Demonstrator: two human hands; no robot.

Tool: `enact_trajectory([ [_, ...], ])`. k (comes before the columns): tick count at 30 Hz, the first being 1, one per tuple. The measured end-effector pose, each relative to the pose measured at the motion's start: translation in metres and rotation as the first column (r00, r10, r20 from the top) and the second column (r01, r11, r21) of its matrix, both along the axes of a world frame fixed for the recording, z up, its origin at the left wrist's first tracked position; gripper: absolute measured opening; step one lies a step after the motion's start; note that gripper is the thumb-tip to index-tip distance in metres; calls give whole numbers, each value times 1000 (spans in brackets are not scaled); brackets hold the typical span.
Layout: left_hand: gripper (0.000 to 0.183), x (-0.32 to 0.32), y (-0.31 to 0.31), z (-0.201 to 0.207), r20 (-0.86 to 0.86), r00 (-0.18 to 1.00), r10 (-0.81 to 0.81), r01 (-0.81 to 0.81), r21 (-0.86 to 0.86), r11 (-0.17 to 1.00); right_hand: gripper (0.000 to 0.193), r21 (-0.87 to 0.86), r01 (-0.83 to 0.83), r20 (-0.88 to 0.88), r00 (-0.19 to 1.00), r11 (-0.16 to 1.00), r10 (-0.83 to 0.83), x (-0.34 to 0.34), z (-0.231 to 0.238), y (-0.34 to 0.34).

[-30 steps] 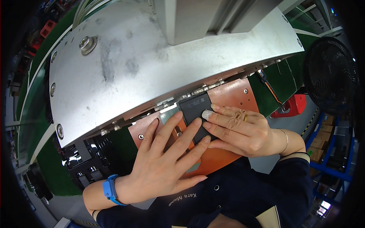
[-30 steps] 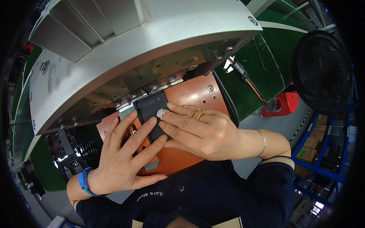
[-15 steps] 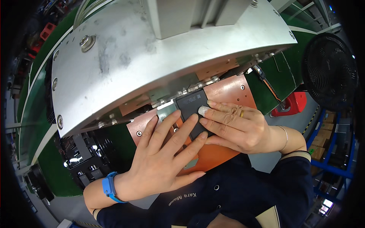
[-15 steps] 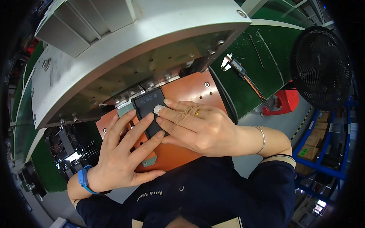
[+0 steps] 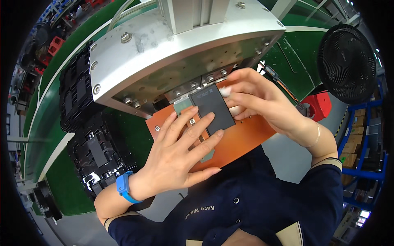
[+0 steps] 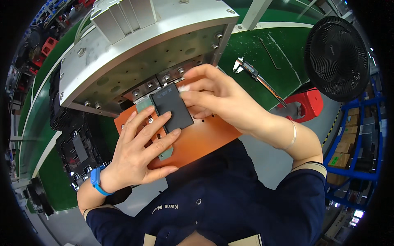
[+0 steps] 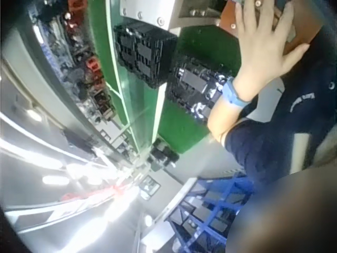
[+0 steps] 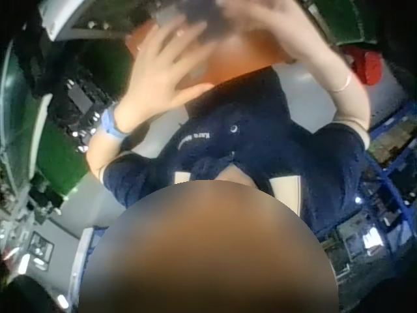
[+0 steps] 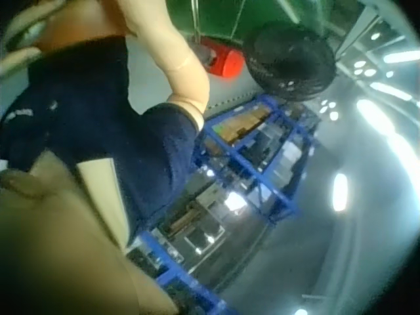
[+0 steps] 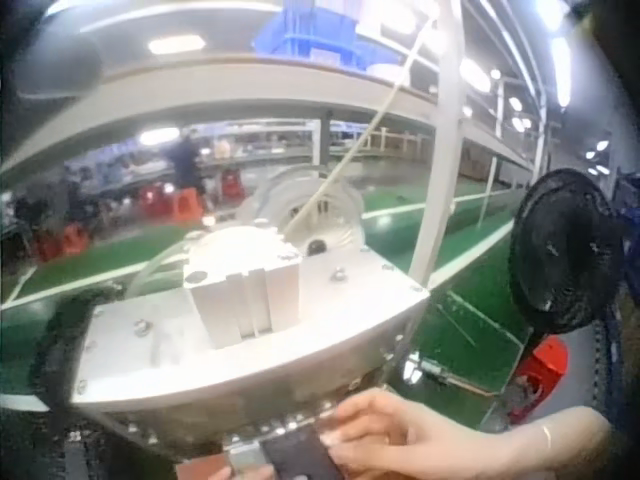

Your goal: The person repeatedly picks up small black rectangular components from a stack, places them into an orange jig on a press, and operates the press. They then remove the components and place them back into the stack. This cycle is performed multiple times throughout the video.

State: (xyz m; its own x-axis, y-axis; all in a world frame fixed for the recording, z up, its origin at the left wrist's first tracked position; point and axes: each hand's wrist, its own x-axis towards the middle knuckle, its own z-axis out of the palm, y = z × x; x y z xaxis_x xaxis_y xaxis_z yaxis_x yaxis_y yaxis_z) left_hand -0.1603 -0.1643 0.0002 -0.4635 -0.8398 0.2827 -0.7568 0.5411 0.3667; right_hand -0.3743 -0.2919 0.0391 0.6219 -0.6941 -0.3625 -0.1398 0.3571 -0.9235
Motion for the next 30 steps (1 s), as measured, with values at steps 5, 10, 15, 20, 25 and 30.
enact_trajectory([
  [5,55,-2,2,0,-133,990,40,-56,-122,991,45,-141,-141,-53,989,980,135,2,-16,-8],
  [10,36,-11,-2,17,-602,738,303,-211,220,952,50,-155,-52,215,973,987,85,-19,-20,18],
  [15,18,-23,-2,13,-743,463,484,-49,524,850,39,-185,-142,214,960,972,181,-10,-16,25],
  [20,17,-22,7,14,-683,569,459,-119,483,867,19,-211,-145,186,965,967,185,-9,-4,14],
  [25,18,-24,9,19,-642,631,436,-154,447,881,16,-252,-155,163,966,955,200,-11,-6,13],
  [30,17,-25,11,24,-595,658,461,-183,467,865,18,-185,-124,178,971,975,157,-13,-2,19],
])
